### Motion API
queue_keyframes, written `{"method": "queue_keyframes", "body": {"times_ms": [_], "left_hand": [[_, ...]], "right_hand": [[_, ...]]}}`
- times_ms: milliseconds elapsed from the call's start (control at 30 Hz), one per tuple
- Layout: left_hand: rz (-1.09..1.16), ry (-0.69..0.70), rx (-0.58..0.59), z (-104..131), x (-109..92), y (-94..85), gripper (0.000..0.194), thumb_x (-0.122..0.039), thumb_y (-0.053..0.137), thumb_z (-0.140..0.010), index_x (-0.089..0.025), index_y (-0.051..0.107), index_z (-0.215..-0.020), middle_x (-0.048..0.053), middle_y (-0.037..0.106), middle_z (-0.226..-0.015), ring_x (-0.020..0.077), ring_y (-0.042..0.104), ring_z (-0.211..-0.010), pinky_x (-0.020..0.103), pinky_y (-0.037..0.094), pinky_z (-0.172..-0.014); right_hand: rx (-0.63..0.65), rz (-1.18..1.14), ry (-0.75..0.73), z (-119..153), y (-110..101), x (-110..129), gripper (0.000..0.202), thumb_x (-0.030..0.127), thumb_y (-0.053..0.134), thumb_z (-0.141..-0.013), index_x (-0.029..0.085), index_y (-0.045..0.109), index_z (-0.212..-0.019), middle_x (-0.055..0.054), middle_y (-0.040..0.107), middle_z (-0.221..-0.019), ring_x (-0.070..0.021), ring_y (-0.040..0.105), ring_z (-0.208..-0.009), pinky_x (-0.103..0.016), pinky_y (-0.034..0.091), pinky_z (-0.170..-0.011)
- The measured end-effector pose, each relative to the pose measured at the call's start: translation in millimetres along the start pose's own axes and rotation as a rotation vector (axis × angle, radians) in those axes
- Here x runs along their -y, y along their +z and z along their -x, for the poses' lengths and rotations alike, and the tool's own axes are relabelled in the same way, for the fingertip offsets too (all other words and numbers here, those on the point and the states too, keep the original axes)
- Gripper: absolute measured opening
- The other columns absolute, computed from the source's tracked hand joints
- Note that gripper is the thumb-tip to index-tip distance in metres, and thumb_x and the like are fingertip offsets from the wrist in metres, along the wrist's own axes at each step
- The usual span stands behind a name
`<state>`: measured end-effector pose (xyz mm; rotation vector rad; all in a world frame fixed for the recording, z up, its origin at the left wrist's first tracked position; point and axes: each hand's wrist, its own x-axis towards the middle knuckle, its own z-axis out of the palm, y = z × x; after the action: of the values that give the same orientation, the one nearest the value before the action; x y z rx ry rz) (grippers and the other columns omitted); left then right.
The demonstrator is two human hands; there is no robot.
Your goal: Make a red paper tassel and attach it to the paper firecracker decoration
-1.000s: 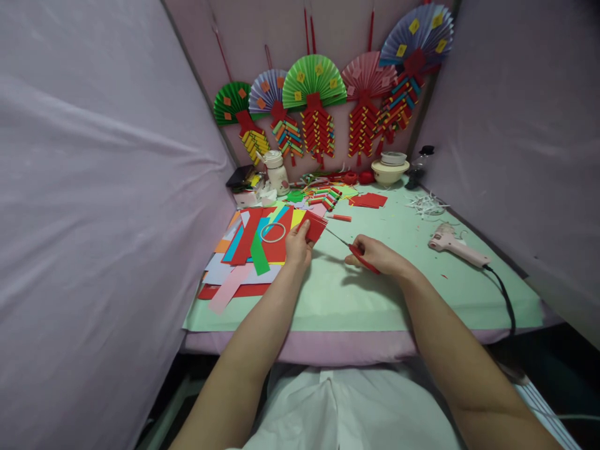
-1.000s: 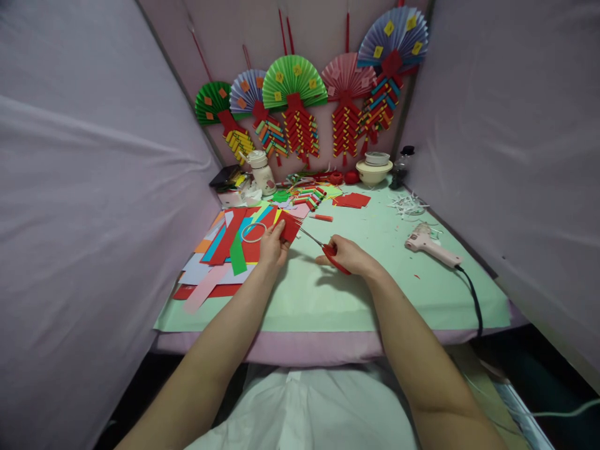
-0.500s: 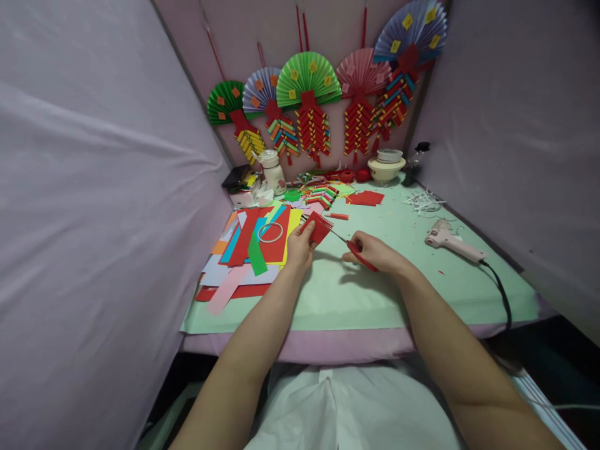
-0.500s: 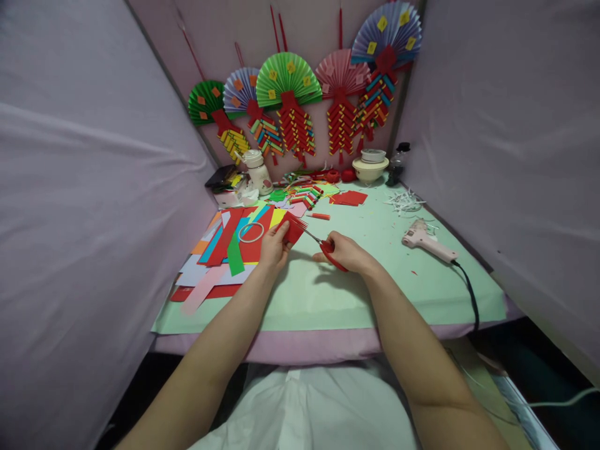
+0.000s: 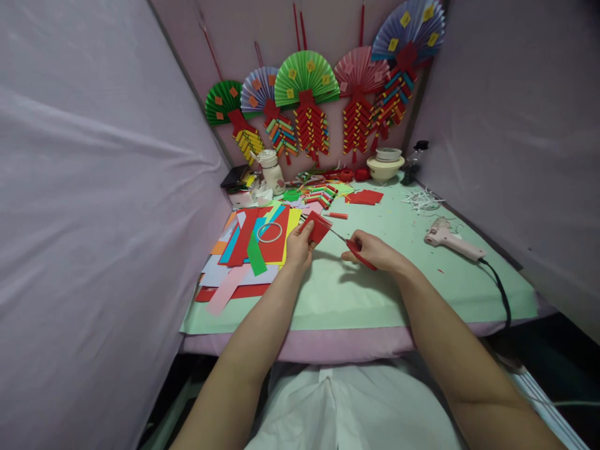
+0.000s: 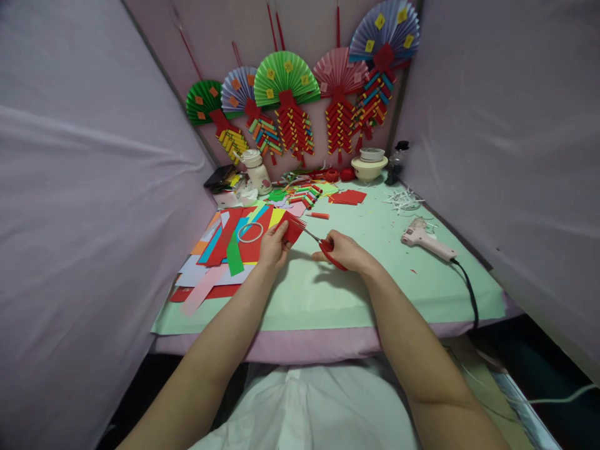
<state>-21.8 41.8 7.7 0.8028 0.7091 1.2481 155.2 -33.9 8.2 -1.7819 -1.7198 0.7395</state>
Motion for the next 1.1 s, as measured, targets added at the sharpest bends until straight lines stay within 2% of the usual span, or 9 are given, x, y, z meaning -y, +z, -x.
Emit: {"method": "queue_keyframes", "body": {"times_ms": [1100], "left_hand": [[0.002, -0.056, -0.001, 1.9, -1.3, 2.3, 0.028, -0.027, 0.076, -0.067, -0.012, 0.065, -0.089, 0.007, 0.069, -0.087, 0.0139, 0.065, -0.074, 0.028, 0.053, -0.076]], "right_hand": [[-0.055, -0.014, -0.012, -2.0, -1.2, -2.1, 0.043, 0.058, 0.065, -0.062, 0.02, 0.046, -0.065, 0.002, 0.052, -0.059, -0.011, 0.04, -0.053, -0.024, 0.027, -0.048]]}}
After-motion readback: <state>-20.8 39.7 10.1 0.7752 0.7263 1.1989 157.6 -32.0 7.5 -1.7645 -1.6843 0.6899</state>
